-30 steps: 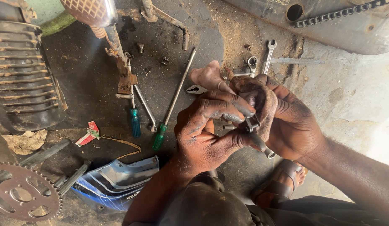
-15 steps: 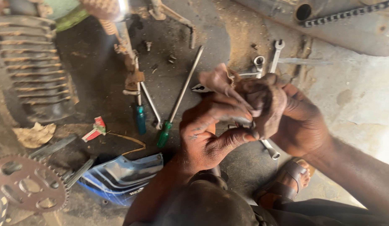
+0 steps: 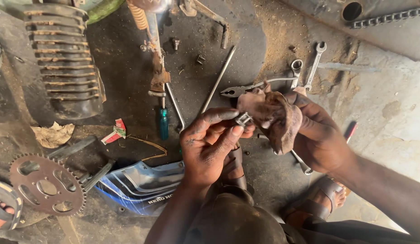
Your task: The person is repairing the chain and rear mechanism of a motorcycle using various tools.
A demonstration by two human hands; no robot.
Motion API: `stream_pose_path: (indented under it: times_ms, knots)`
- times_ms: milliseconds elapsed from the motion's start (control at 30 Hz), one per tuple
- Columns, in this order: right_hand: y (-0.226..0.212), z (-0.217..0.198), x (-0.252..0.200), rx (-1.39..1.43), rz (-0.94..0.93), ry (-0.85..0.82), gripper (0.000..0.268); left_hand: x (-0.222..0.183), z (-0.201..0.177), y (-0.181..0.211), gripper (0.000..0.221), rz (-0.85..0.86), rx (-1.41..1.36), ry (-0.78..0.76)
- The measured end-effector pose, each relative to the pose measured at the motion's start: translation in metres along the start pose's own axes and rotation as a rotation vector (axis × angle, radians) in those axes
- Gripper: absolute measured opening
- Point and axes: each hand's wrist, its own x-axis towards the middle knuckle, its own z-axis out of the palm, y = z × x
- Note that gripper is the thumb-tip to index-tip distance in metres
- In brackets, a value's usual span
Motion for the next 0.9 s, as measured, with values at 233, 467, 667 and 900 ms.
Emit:
stream_pose_path:
  times_ms: [233, 467, 667, 900]
  knots:
    - [-0.012, 0.021, -0.011, -0.092, -0.074, 0.111, 0.039, 0.007, 0.007, -0.003, 0.022, -0.089, -0.283, -0.072]
    - [-0.016, 0.032, -0.008, -0.149, -0.022, 0.157, 0.063, 0.008, 0.004, 0.0, 0.019, -0.254, -0.426, -0.058]
    - [-0.017, 0.025, -0.013, -0.124, 0.021, 0.15, 0.07, 0.009, 0.007, -0.001, 0.02, -0.274, -0.401, -0.029]
    - [-0.018, 0.031, -0.01, -0.229, -0.005, 0.187, 0.071, 0.009, 0.008, 0.001, 0.022, -0.257, -0.431, -0.047]
